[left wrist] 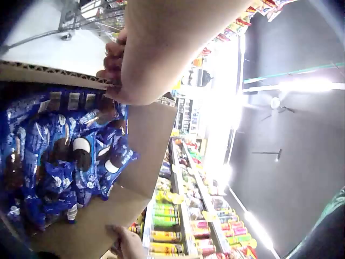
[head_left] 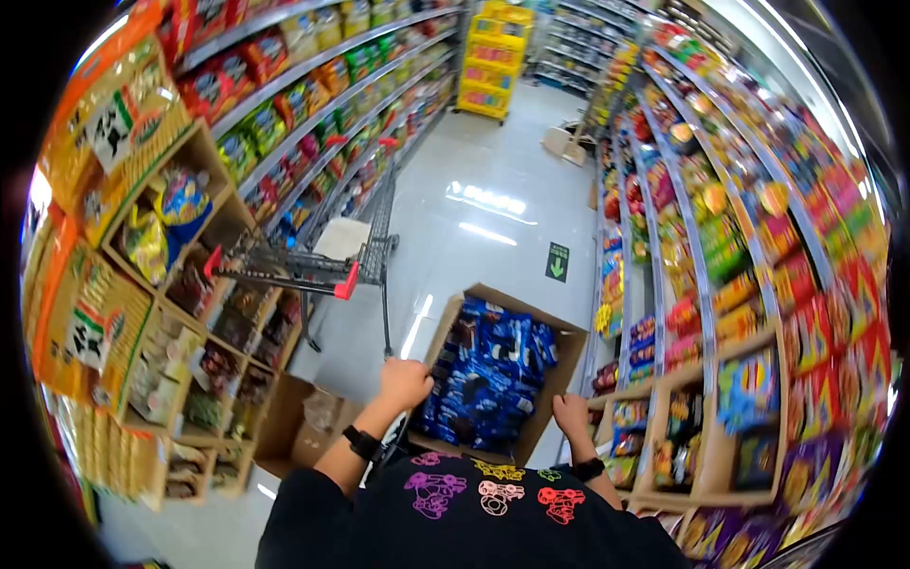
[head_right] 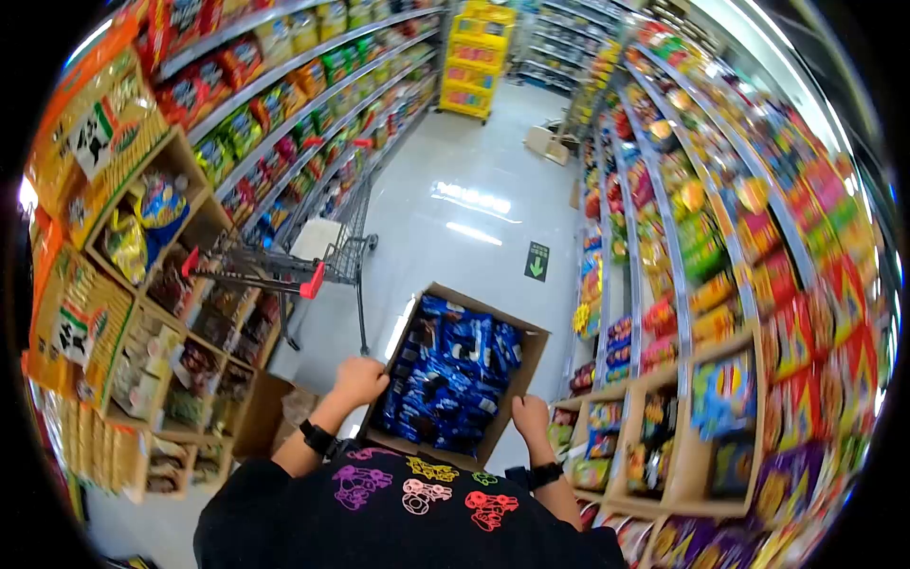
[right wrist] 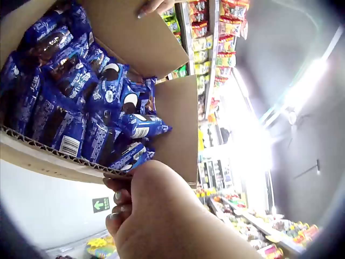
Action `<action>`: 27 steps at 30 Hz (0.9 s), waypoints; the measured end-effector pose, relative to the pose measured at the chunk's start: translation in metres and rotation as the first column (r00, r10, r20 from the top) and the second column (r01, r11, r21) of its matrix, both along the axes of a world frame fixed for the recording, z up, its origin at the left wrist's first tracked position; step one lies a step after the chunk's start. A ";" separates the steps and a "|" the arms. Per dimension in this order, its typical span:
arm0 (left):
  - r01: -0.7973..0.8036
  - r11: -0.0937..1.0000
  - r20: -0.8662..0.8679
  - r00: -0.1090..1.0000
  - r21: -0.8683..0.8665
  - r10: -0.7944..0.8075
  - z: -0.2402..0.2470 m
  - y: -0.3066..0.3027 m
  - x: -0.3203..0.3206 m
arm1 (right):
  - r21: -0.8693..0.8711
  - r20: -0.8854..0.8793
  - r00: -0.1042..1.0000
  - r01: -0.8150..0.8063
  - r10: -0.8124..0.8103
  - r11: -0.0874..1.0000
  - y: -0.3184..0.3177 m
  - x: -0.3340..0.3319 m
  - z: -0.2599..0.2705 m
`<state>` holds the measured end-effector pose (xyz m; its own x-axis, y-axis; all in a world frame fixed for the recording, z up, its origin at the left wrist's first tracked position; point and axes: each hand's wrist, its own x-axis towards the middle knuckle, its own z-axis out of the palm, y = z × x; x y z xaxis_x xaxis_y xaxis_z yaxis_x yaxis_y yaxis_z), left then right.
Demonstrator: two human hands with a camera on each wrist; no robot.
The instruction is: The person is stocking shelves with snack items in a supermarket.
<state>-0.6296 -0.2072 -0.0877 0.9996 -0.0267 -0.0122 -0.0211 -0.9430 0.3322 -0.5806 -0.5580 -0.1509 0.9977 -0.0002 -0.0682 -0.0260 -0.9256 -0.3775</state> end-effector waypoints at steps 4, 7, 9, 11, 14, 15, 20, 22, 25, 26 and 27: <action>-0.164 0.984 -0.063 0.985 -0.066 0.160 -0.031 0.028 0.084 | -0.015 -0.055 0.986 -0.156 0.155 0.988 0.047 0.136 0.025; -0.323 0.934 -0.091 0.946 -0.154 0.312 -0.052 0.052 0.165 | -0.044 -0.080 0.967 -0.244 0.240 0.969 0.079 0.245 0.002; -0.268 0.958 -0.043 0.963 -0.104 0.265 -0.060 0.067 0.223 | -0.101 -0.068 0.968 -0.248 0.242 0.963 0.094 0.304 0.002; -0.289 0.952 -0.038 0.957 -0.096 0.287 -0.042 0.084 0.269 | -0.063 -0.013 0.954 -0.301 0.301 0.951 0.112 0.360 0.020; -0.322 0.934 0.057 0.941 -0.153 0.334 -0.009 0.120 0.312 | -0.094 0.126 0.884 -0.441 0.450 0.892 0.136 0.452 0.027; -0.336 0.925 0.080 0.932 -0.180 0.354 0.010 0.130 0.324 | -0.034 0.157 0.892 -0.424 0.424 0.905 0.155 0.463 0.059; -0.397 0.829 0.085 0.882 -0.394 0.463 0.089 0.196 0.357 | 0.140 0.137 0.852 -0.522 0.506 0.841 0.241 0.539 0.171; -0.412 0.818 0.139 0.856 -0.402 0.499 0.107 0.227 0.371 | 0.238 0.156 0.809 -0.588 0.567 0.773 0.263 0.583 0.177; -0.470 0.720 0.067 0.813 -0.510 0.578 0.143 0.256 0.377 | 0.482 0.021 0.715 -0.620 0.699 0.619 0.306 0.602 0.204; -0.472 0.726 0.098 0.802 -0.501 0.589 0.153 0.263 0.379 | 0.578 0.008 0.663 -0.614 0.748 0.538 0.322 0.608 0.210; -0.474 0.731 0.132 0.789 -0.491 0.601 0.163 0.271 0.381 | 0.540 0.005 0.632 -0.654 0.775 0.530 0.341 0.622 0.206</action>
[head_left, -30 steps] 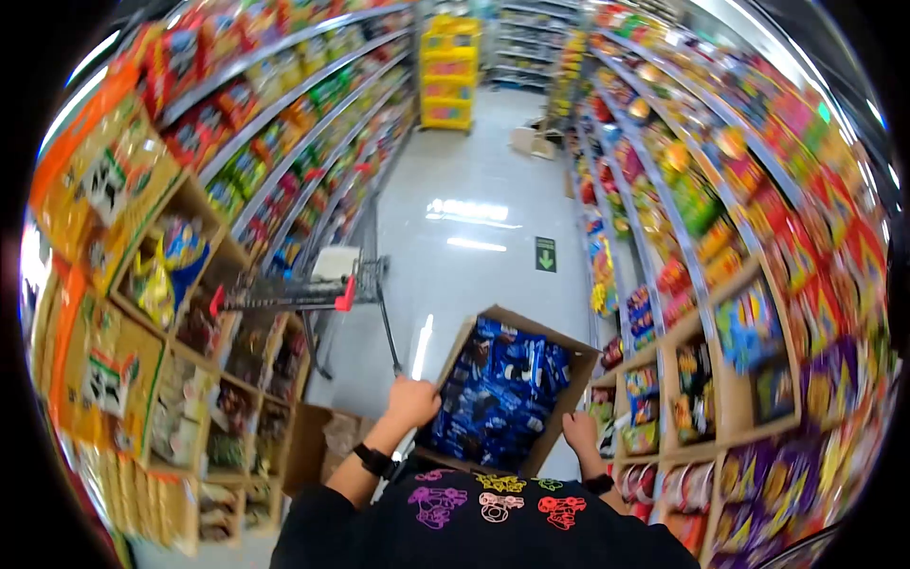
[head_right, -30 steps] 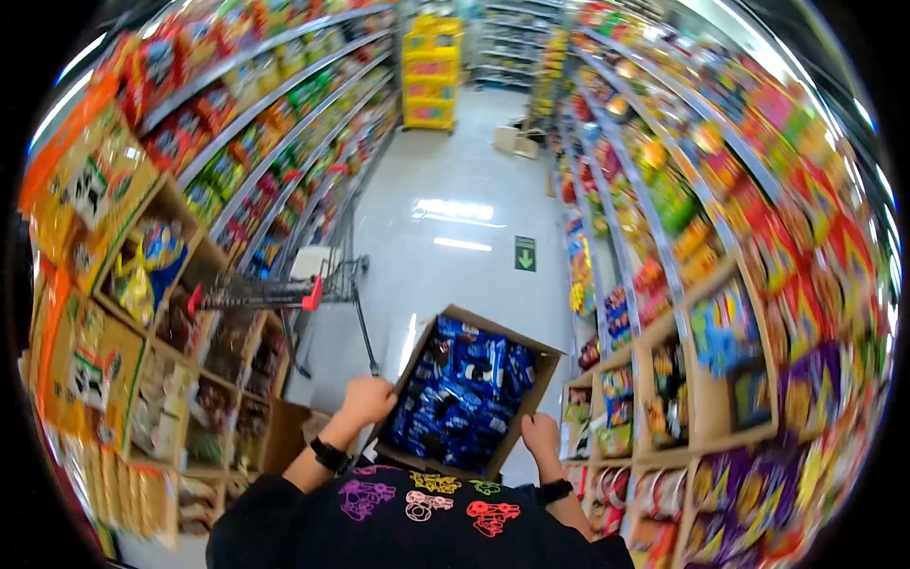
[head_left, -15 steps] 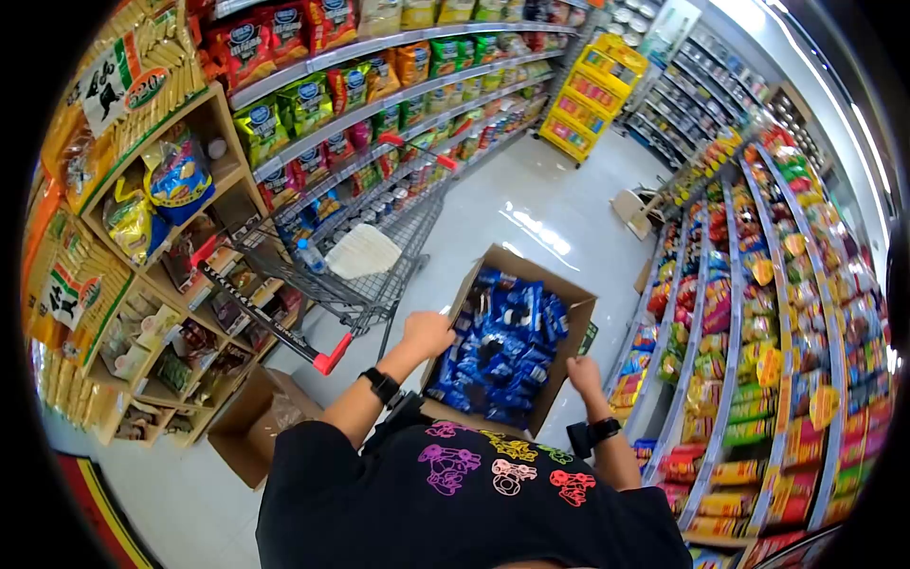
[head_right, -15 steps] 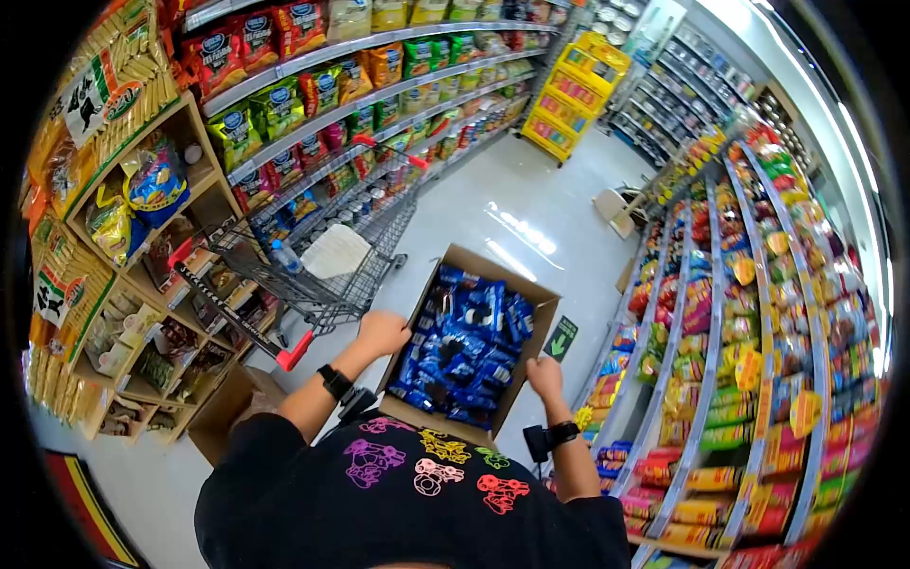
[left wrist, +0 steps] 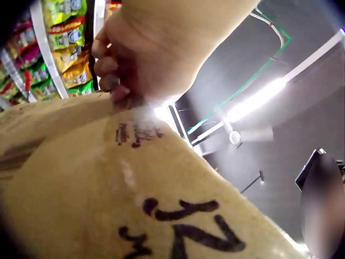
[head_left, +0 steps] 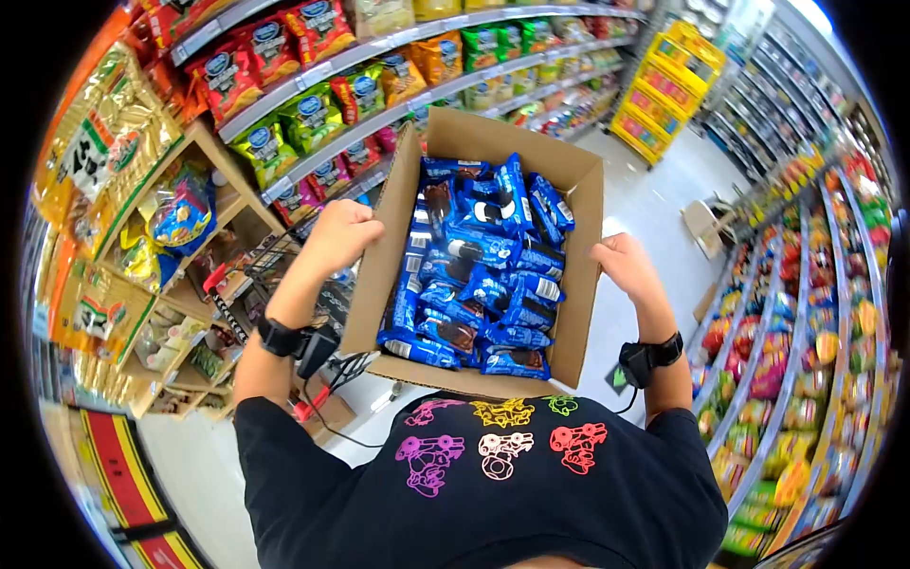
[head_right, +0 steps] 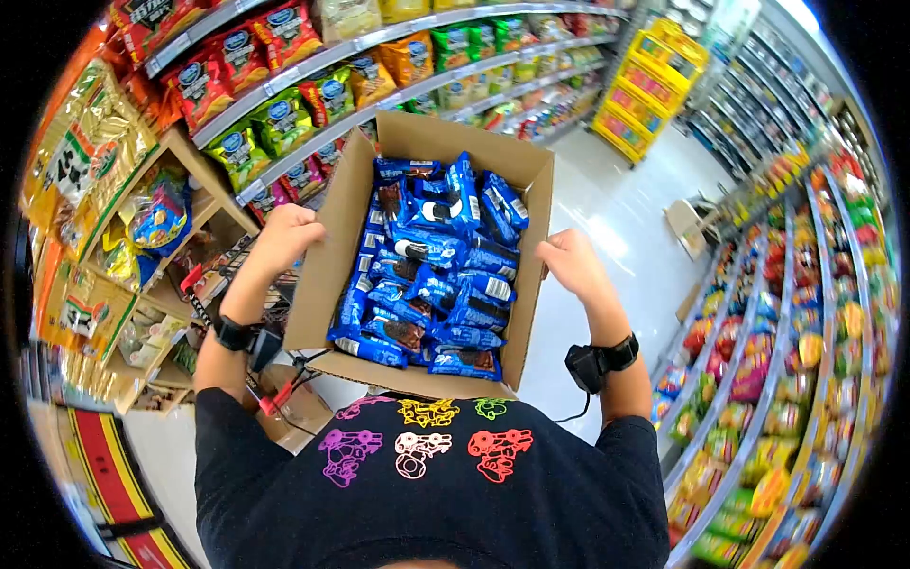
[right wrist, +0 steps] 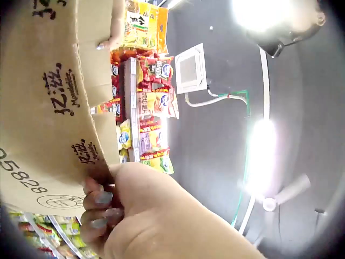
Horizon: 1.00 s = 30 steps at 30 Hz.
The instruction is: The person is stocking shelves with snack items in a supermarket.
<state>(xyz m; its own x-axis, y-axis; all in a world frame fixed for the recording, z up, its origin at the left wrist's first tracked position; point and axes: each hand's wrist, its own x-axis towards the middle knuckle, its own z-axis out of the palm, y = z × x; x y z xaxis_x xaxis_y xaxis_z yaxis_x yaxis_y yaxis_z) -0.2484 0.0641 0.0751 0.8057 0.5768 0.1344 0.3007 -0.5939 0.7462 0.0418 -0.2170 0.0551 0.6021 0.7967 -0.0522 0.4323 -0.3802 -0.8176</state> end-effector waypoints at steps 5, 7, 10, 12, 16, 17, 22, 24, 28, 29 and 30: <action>-0.180 0.983 -0.170 0.968 0.035 0.184 0.030 0.024 0.012 | -0.055 -0.062 0.976 -0.214 0.210 0.975 0.083 0.057 0.001; -0.282 0.959 -0.211 0.936 0.018 0.280 0.051 0.021 0.013 | -0.084 -0.090 0.947 -0.315 0.308 0.945 0.116 0.072 0.003; -0.328 0.940 -0.302 0.890 0.094 0.341 0.061 0.041 0.003 | 0.015 -0.249 0.881 -0.412 0.402 0.911 0.164 0.085 -0.001; -0.335 0.941 -0.235 0.912 0.046 0.336 0.062 0.046 0.007 | 0.010 -0.341 0.846 -0.432 0.409 0.902 0.177 0.088 0.022; -0.270 0.897 -0.339 0.856 0.351 0.391 0.086 0.018 0.044 | 0.101 -0.478 0.758 -0.455 0.444 0.885 0.157 0.126 -0.003; -0.231 0.879 -0.355 0.849 0.417 0.392 0.090 0.009 0.046 | 0.109 -0.495 0.757 -0.434 0.427 0.894 0.146 0.120 -0.011; -0.059 0.797 -0.512 0.737 0.601 0.441 0.085 0.003 0.075 | 0.168 -0.619 0.678 -0.378 0.396 0.910 0.149 0.115 -0.021; -0.007 0.789 -0.520 0.748 0.615 0.412 0.086 0.030 0.078 | 0.162 -0.640 0.674 -0.349 0.368 0.923 0.166 0.115 -0.019; 0.067 0.762 -0.482 0.810 0.644 0.336 0.074 0.059 0.066 | 0.135 -0.655 0.684 -0.313 0.321 0.940 0.169 0.096 -0.013; 0.062 0.788 -0.511 0.792 0.612 0.334 0.079 0.059 0.074 | 0.133 -0.656 0.687 -0.303 0.313 0.944 0.168 0.094 -0.014; 0.056 0.811 -0.539 0.774 0.582 0.333 0.081 0.060 0.081 | 0.122 -0.652 0.696 -0.295 0.301 0.948 0.169 0.093 -0.015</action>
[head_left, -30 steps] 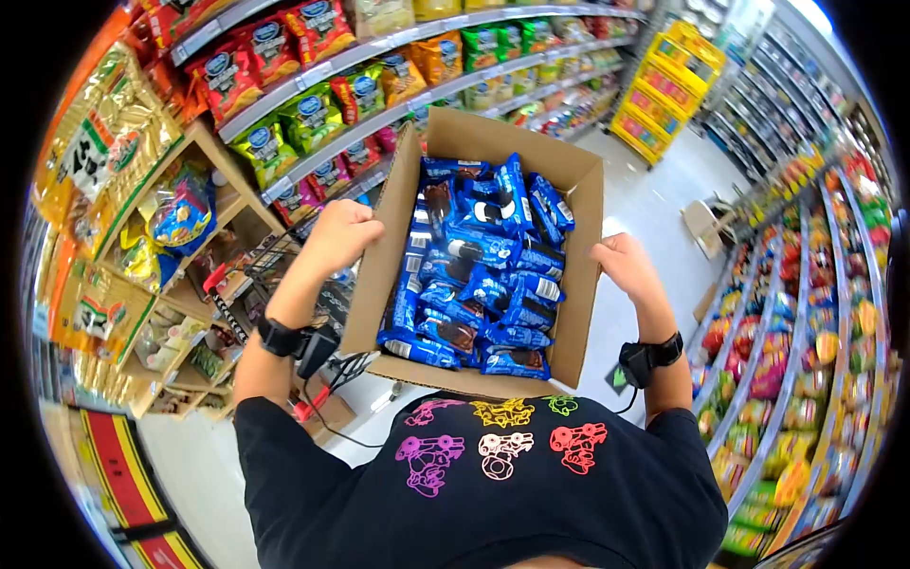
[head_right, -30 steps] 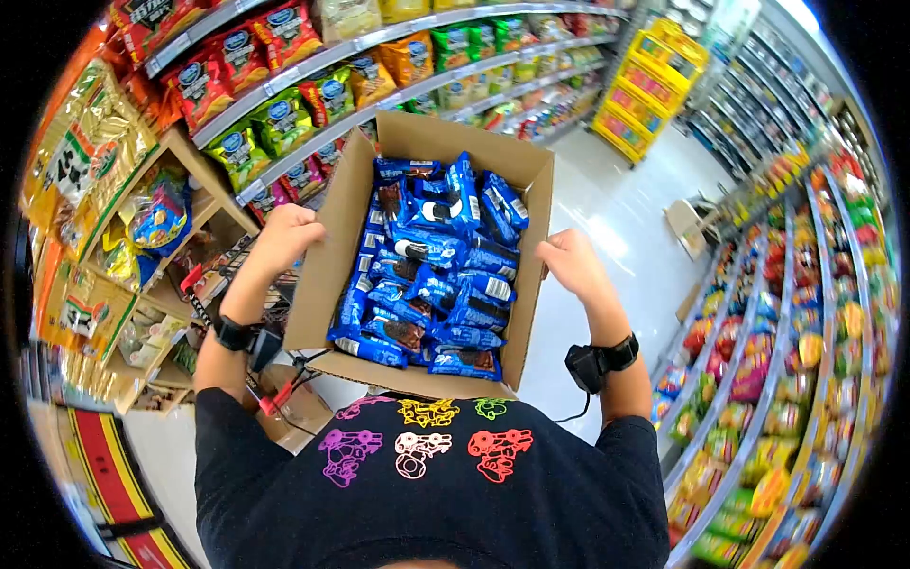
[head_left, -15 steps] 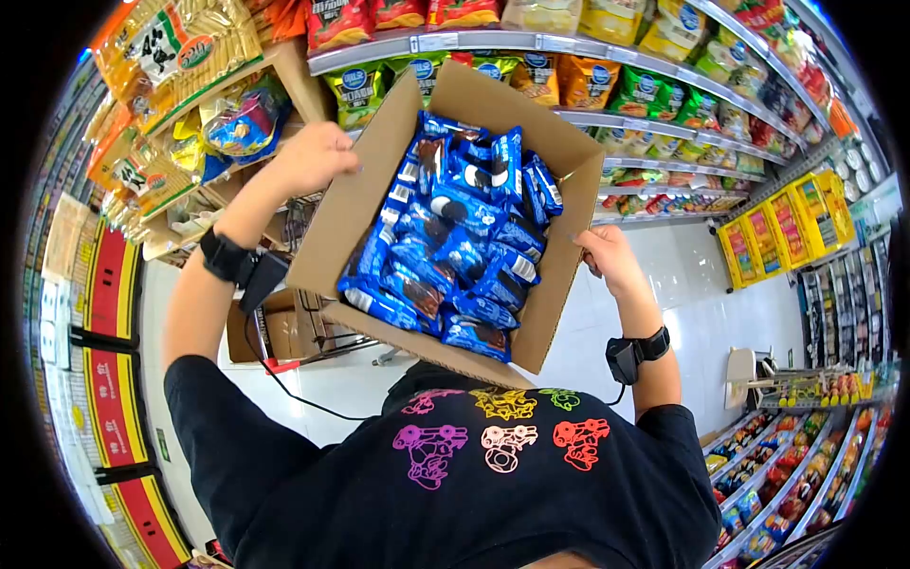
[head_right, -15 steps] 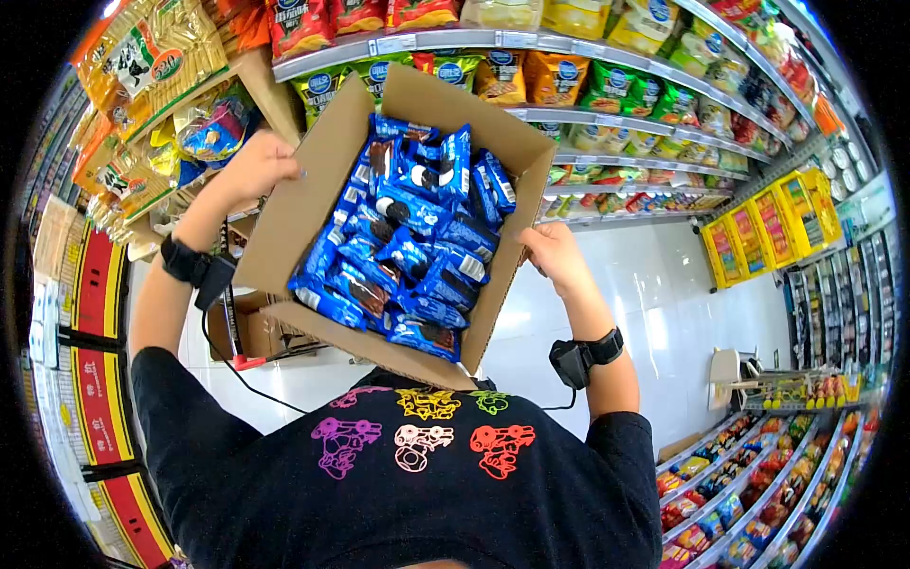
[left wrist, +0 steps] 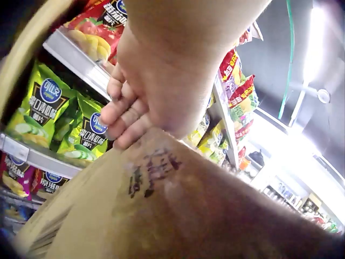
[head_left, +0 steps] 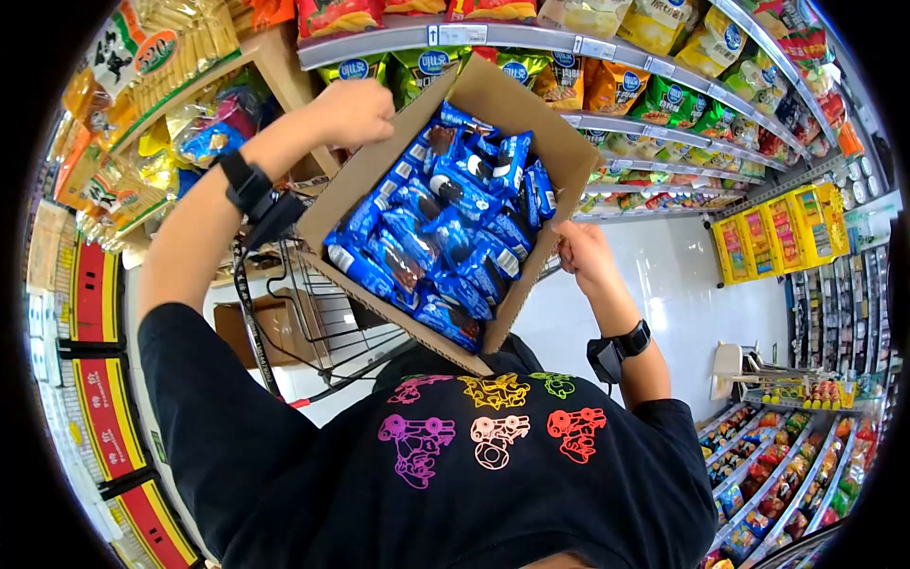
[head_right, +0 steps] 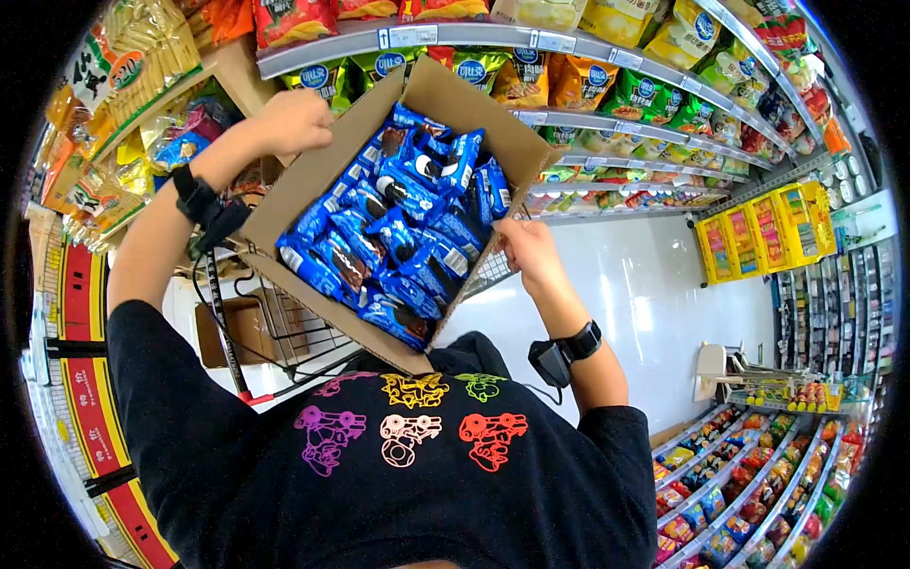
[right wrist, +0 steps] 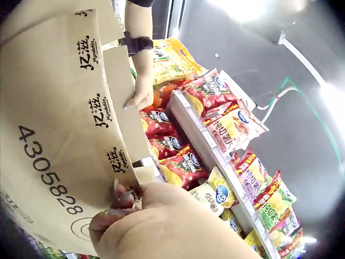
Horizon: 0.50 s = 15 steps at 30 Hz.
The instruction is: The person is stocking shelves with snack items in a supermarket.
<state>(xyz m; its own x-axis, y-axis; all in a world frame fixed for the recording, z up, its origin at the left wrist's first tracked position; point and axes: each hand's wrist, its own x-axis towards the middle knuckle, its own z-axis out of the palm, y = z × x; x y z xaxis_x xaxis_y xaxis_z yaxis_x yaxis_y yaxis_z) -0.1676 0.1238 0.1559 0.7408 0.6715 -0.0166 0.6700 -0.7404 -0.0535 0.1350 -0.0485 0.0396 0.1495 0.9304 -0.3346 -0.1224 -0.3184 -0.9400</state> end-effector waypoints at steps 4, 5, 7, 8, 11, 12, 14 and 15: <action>0.030 0.999 -0.057 0.998 -0.037 -0.032 -0.011 0.058 0.024 | -0.092 0.005 1.000 0.010 -0.010 0.996 0.043 0.011 -0.016; 0.035 0.998 -0.079 0.996 -0.053 -0.040 -0.012 0.058 0.030 | -0.121 0.014 1.000 0.003 -0.001 0.993 0.040 0.013 -0.021; 0.038 0.995 -0.123 0.991 -0.090 -0.049 -0.013 0.052 0.041 | -0.220 -0.004 1.000 -0.028 0.028 0.975 0.034 0.014 -0.036; 0.058 0.994 -0.132 0.989 -0.092 -0.070 -0.022 0.061 0.034 | -0.187 0.015 1.000 -0.005 0.008 0.982 0.037 -0.004 -0.048; 0.084 0.992 -0.193 0.976 -0.094 -0.101 -0.031 0.054 0.040 | -0.308 -0.090 0.995 0.004 -0.033 0.951 0.024 -0.009 -0.084; 0.097 0.991 -0.188 0.976 -0.090 -0.112 -0.033 0.048 0.040 | -0.315 -0.118 0.992 -0.007 -0.032 0.949 0.019 -0.012 -0.089; 0.122 0.990 -0.172 0.976 -0.065 -0.132 -0.035 0.039 0.043 | -0.315 -0.164 0.986 -0.025 -0.029 0.949 0.012 -0.014 -0.096; 0.149 0.988 -0.183 0.971 -0.047 -0.155 -0.037 0.039 0.040 | -0.325 -0.187 0.982 -0.043 -0.020 0.945 0.015 -0.018 -0.098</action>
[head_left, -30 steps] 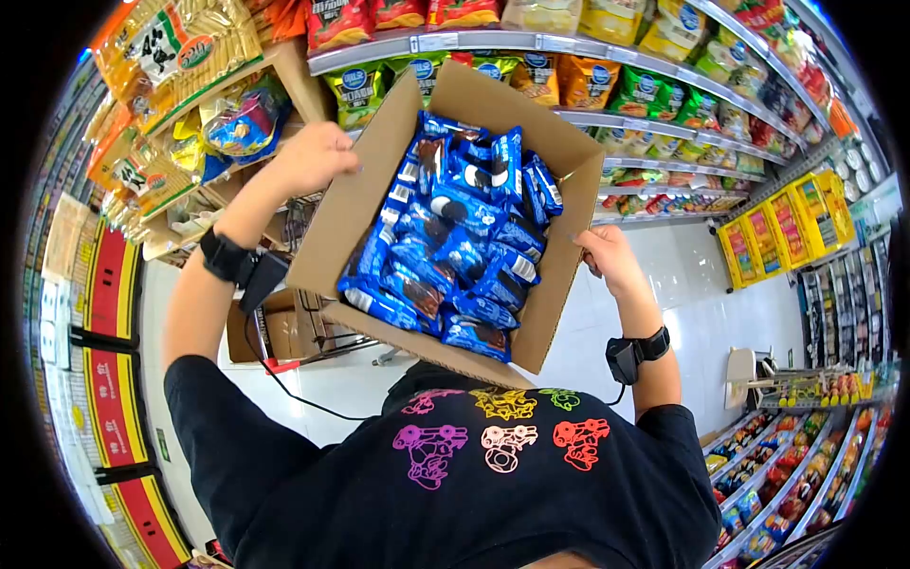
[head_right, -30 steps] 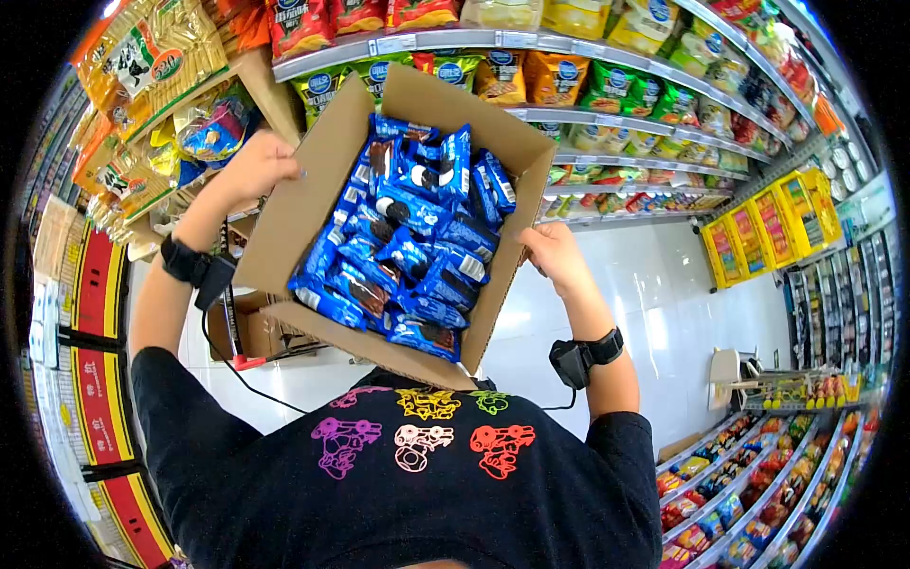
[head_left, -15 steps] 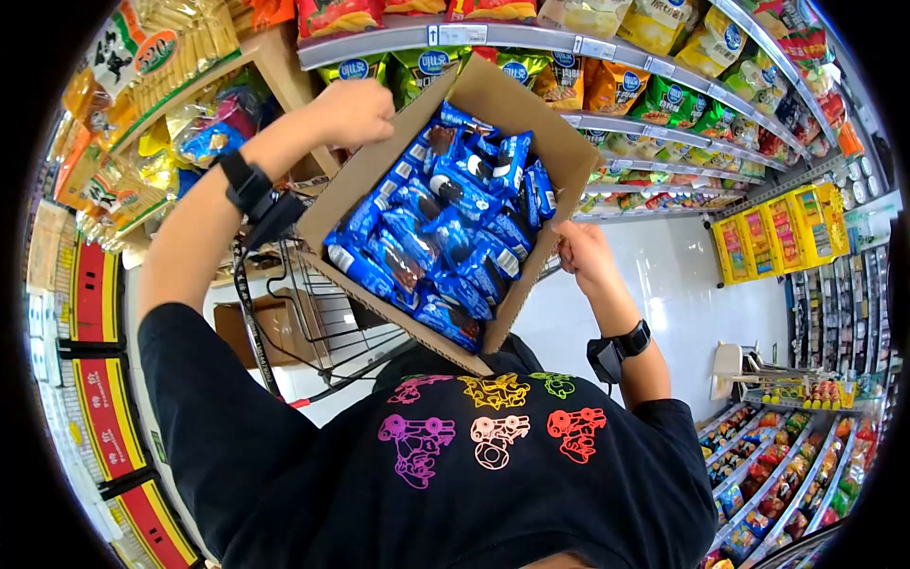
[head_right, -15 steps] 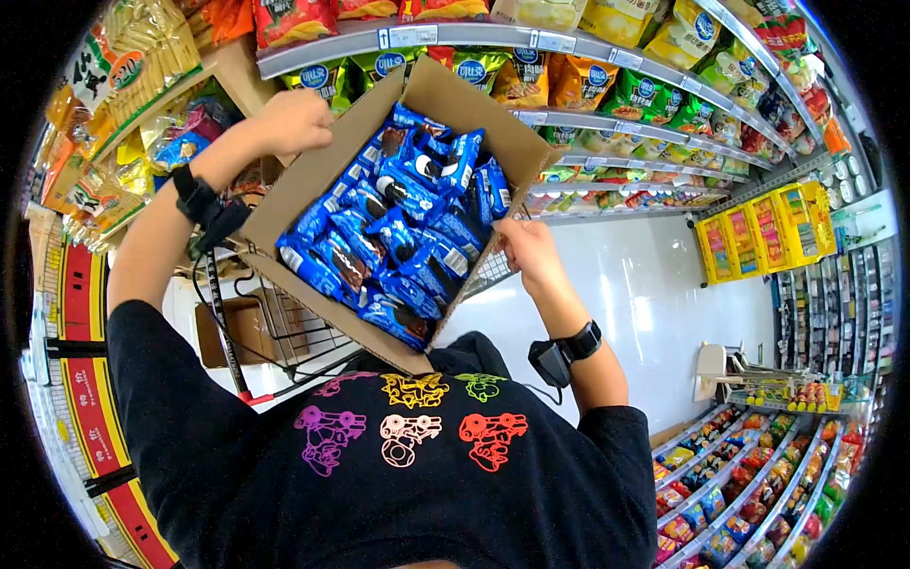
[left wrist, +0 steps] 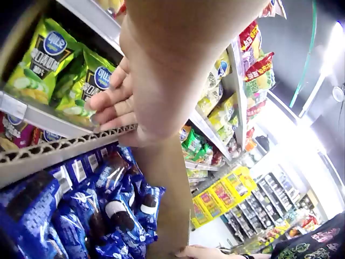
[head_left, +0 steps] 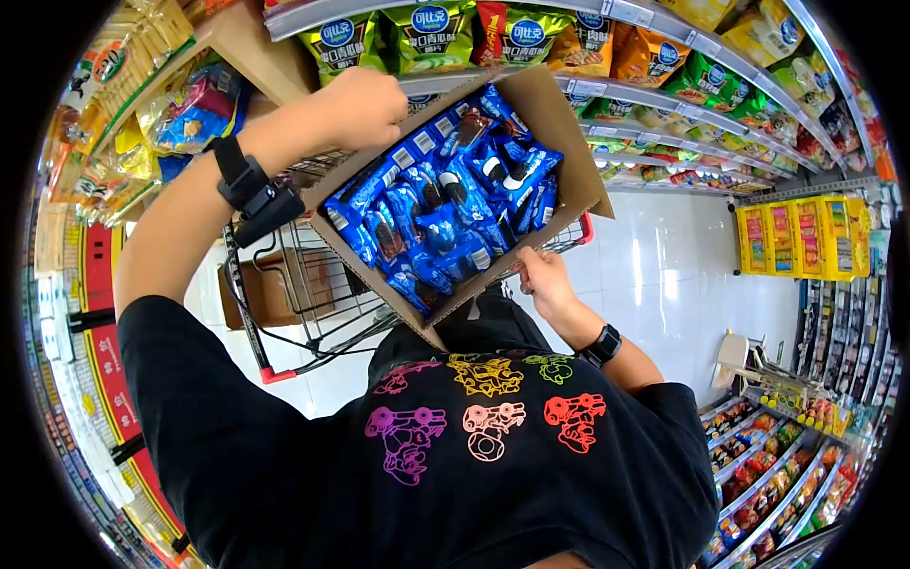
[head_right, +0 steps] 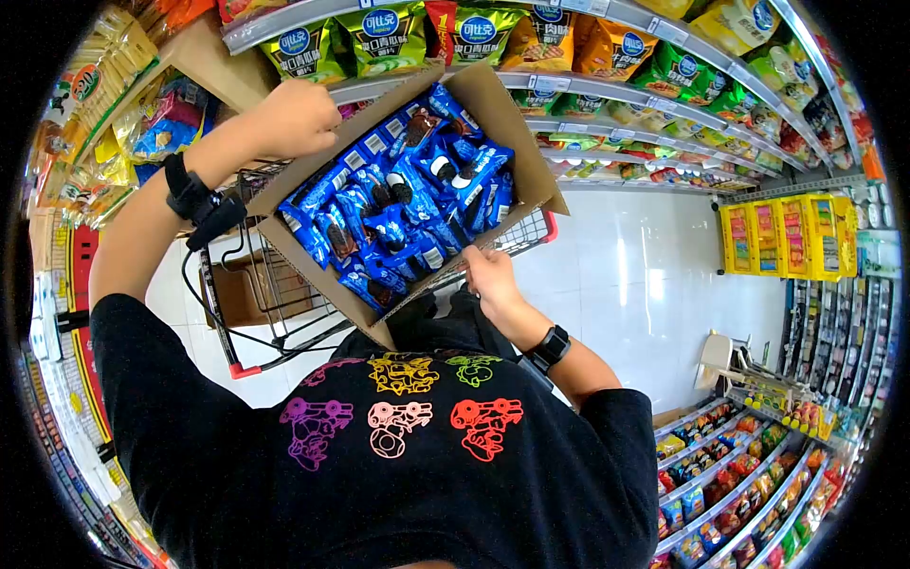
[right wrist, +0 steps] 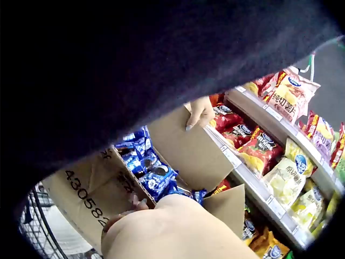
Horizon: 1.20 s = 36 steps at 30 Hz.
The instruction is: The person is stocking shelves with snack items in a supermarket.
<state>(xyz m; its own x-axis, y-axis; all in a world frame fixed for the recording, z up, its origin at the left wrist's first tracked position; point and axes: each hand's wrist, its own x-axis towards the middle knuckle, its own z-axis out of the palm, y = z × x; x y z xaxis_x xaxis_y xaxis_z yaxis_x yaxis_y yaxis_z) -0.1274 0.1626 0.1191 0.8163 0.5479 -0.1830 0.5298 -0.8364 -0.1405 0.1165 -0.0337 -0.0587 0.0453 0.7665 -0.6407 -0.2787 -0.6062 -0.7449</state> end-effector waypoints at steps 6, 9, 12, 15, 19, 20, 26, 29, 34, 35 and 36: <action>0.088 0.995 -0.132 0.988 0.039 -0.082 -0.023 -0.019 0.017 | -0.201 -0.161 0.985 -0.096 0.064 0.975 -0.016 0.004 0.004; 0.159 0.987 -0.055 0.986 0.028 -0.157 -0.043 -0.027 0.018 | -0.393 -0.313 0.942 -0.240 0.116 0.887 -0.020 0.003 -0.010; 0.194 0.981 -0.036 0.981 0.024 -0.193 -0.056 -0.030 0.032 | -0.553 -0.485 0.870 -0.387 0.093 0.738 -0.022 -0.003 -0.052; 0.186 0.979 -0.140 0.970 -0.090 -0.197 -0.092 -0.029 0.040 | -0.612 -0.547 0.836 -0.356 -0.052 0.706 -0.005 -0.008 -0.052; 0.081 0.996 -0.160 0.984 -0.028 -0.084 -0.147 -0.006 0.040 | -0.707 -0.447 0.879 -0.234 -0.166 0.667 0.009 -0.005 -0.086; 0.036 0.998 -0.188 0.981 -0.060 -0.047 -0.166 -0.003 0.041 | -0.725 -0.410 0.893 -0.194 -0.187 0.661 0.012 -0.005 -0.090; -0.158 0.977 -0.208 0.970 -0.144 0.126 -0.256 0.015 0.039 | -0.673 -0.438 0.877 -0.175 -0.197 0.718 0.011 -0.010 -0.153; -0.214 0.963 -0.246 0.954 -0.163 0.170 -0.286 0.013 0.033 | -0.707 -0.396 0.890 -0.138 -0.227 0.694 0.012 -0.025 -0.177; -0.399 0.867 -0.041 0.913 -0.298 0.406 -0.275 -0.002 0.012 | -0.733 -0.383 0.905 -0.175 -0.187 0.657 0.032 -0.052 -0.159; -0.311 0.860 0.179 0.895 -0.404 0.408 -0.259 -0.007 0.011 | -0.745 -0.400 0.905 -0.230 -0.143 0.626 0.041 -0.049 -0.157; -0.203 0.851 0.389 0.822 -0.485 0.417 -0.225 -0.015 0.019 | -0.688 -0.413 0.909 -0.271 -0.057 0.673 0.047 -0.044 -0.151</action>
